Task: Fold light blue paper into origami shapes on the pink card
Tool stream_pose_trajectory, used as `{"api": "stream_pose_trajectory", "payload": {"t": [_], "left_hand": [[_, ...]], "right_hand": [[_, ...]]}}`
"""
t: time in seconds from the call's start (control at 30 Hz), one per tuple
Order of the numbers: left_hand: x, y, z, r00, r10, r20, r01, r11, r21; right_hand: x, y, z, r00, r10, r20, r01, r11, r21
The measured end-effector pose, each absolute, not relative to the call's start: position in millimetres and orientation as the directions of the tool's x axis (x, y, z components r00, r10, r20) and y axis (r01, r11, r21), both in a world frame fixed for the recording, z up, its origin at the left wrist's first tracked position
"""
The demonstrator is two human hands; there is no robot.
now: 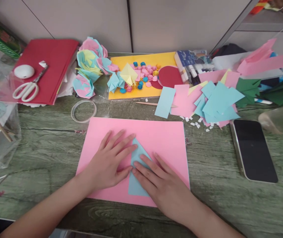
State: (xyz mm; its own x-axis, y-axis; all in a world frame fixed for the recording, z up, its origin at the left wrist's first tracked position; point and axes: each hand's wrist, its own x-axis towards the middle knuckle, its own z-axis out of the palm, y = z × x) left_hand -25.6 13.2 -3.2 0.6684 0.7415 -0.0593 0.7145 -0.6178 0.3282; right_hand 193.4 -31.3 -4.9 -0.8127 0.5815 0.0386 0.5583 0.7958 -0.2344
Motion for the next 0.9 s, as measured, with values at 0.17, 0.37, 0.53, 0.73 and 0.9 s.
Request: {"api": "stream_pose_trajectory", "payload": {"t": [0.17, 0.37, 0.53, 0.73, 0.9], "left_hand": [[-25.8, 11.8, -4.2, 0.661, 0.748, -0.054, 0.724, -0.618, 0.307], [-25.5, 11.5, -3.2, 0.67, 0.739, -0.07, 0.728, -0.635, 0.257], [-24.2, 10.4, -2.9, 0.709, 0.702, -0.072, 0.697, -0.68, 0.23], [-23.5, 9.0, -3.0, 0.713, 0.698, -0.068, 0.692, -0.685, 0.227], [-23.3, 8.9, -1.6, 0.705, 0.706, -0.075, 0.699, -0.671, 0.249]], "right_hand": [[193.4, -31.5, -4.7, -0.808, 0.588, 0.044, 0.565, 0.793, -0.229], [193.6, -32.7, -5.2, -0.809, 0.587, 0.036, 0.568, 0.796, -0.21], [193.9, -32.8, -4.4, -0.807, 0.588, 0.049, 0.569, 0.797, -0.203], [193.8, -31.9, -5.0, -0.801, 0.597, 0.046, 0.574, 0.787, -0.227], [193.1, -31.8, -5.5, -0.796, 0.603, 0.046, 0.577, 0.78, -0.243]]}}
